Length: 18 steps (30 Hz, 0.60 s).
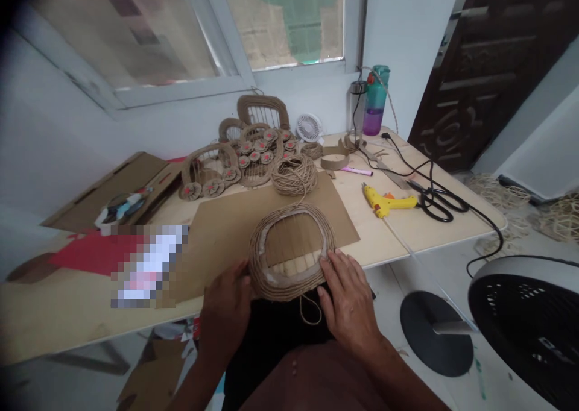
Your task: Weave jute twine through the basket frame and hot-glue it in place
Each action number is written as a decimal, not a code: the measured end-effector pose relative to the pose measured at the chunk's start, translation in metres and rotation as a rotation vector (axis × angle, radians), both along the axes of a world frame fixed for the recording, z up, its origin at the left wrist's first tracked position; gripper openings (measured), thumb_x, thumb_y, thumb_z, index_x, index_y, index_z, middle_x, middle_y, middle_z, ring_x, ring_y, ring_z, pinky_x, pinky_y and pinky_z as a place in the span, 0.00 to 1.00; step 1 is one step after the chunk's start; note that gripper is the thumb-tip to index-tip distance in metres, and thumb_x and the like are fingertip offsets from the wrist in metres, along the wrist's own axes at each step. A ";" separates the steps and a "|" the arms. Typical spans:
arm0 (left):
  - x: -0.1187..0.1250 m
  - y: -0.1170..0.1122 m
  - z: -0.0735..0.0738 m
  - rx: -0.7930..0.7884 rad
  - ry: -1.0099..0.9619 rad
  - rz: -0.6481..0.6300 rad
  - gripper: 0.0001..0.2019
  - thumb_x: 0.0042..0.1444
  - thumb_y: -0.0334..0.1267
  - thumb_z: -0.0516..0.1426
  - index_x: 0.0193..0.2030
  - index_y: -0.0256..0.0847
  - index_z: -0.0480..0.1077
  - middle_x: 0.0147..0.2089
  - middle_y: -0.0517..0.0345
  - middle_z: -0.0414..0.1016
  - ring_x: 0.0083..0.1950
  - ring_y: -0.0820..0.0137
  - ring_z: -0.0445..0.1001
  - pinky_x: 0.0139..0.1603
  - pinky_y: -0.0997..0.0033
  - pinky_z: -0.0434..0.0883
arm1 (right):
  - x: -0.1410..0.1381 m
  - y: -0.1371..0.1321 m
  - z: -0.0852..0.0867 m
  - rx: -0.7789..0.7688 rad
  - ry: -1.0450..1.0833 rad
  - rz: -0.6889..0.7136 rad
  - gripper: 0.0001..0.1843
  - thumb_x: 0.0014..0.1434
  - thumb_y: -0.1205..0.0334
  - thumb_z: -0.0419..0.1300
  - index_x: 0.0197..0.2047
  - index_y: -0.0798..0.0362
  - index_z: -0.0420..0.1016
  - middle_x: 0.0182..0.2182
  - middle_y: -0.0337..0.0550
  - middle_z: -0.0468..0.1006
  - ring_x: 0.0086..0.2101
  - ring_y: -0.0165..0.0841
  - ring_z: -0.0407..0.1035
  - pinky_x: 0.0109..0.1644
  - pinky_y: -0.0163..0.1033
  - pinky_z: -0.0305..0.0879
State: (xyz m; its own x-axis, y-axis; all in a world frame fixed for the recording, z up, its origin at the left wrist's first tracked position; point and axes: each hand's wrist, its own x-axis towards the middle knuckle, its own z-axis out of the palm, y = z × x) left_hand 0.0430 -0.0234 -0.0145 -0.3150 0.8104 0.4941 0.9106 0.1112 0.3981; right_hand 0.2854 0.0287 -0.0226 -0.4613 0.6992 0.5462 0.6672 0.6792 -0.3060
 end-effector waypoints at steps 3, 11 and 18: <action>-0.019 0.011 0.007 0.002 -0.053 -0.011 0.20 0.64 0.43 0.46 0.58 0.38 0.65 0.55 0.42 0.74 0.57 0.56 0.72 0.59 0.50 0.67 | 0.002 0.006 0.007 0.005 0.022 -0.008 0.26 0.66 0.62 0.52 0.66 0.55 0.59 0.60 0.54 0.70 0.61 0.42 0.62 0.65 0.58 0.57; -0.018 0.046 0.007 -0.076 -0.090 -0.129 0.24 0.64 0.47 0.46 0.61 0.34 0.64 0.58 0.39 0.73 0.60 0.54 0.70 0.61 0.46 0.66 | -0.008 0.025 0.006 0.025 -0.023 -0.097 0.25 0.66 0.59 0.52 0.64 0.56 0.63 0.59 0.57 0.70 0.59 0.45 0.65 0.62 0.58 0.61; -0.019 0.029 0.003 -0.019 -0.260 -0.051 0.20 0.62 0.47 0.50 0.55 0.39 0.69 0.54 0.45 0.76 0.56 0.59 0.74 0.59 0.51 0.69 | -0.010 0.023 0.005 0.009 -0.044 -0.082 0.25 0.66 0.60 0.52 0.65 0.55 0.63 0.60 0.55 0.70 0.59 0.44 0.65 0.61 0.56 0.64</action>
